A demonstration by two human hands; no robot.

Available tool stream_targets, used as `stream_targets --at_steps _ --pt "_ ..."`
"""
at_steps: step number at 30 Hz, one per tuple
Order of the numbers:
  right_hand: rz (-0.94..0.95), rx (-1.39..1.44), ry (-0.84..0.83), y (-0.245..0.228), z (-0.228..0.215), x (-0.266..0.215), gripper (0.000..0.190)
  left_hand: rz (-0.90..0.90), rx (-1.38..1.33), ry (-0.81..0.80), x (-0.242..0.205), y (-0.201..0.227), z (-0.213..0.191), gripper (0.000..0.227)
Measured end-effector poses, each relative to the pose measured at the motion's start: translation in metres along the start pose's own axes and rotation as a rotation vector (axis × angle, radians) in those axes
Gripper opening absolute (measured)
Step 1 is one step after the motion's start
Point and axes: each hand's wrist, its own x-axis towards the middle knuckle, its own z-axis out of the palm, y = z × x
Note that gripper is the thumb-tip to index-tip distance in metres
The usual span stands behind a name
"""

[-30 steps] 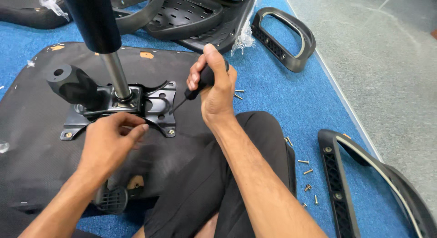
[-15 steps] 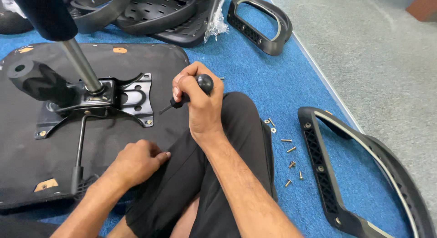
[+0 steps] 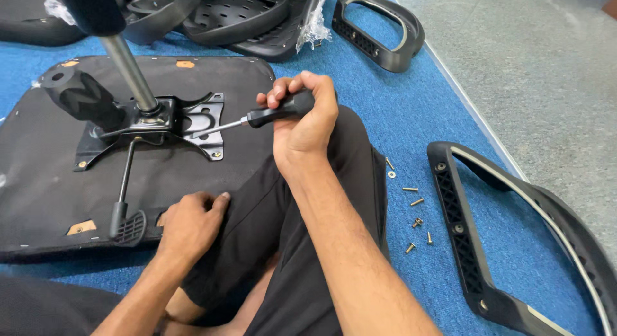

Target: The person assembles an office chair by attaching the gas lift mechanism to the seat base using a screwdriver. They insert and tighten multiple screws into the metal mounting plate on the underside of the seat.

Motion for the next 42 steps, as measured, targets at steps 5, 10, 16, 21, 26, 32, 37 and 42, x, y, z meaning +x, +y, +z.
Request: stream_targets --at_steps 5,10,16,21,26,32,37,42 --pt "0.098 -0.037 0.070 0.005 0.018 0.010 0.031 -0.051 -0.083 0.034 -0.004 -0.015 0.002 0.043" --pt "0.309 -0.239 0.052 0.021 0.013 0.038 0.013 -0.033 -0.073 0.054 -0.010 -0.033 0.008 0.041" --pt "0.509 -0.630 0.215 0.048 -0.041 0.057 0.033 -0.205 0.019 0.033 -0.015 -0.046 0.003 0.062" --pt "0.564 -1.373 0.484 0.053 -0.096 0.035 0.026 -0.568 -0.264 -0.270 -0.014 -0.052 -0.004 0.068" --pt "0.658 -1.348 0.422 0.067 -0.099 0.042 0.025 -0.825 -1.059 -0.153 0.007 -0.081 0.027 0.063" --pt "0.643 -1.614 0.308 0.066 -0.089 0.034 0.023 -0.772 -1.115 0.105 0.019 -0.091 0.045 0.045" --pt "0.695 -1.684 0.246 0.064 -0.085 0.029 0.031 -0.807 -1.061 0.255 0.024 -0.082 0.033 0.044" --pt "0.842 -1.649 0.108 0.079 -0.079 0.013 0.033 -0.789 -1.017 0.544 0.054 -0.112 0.003 0.055"
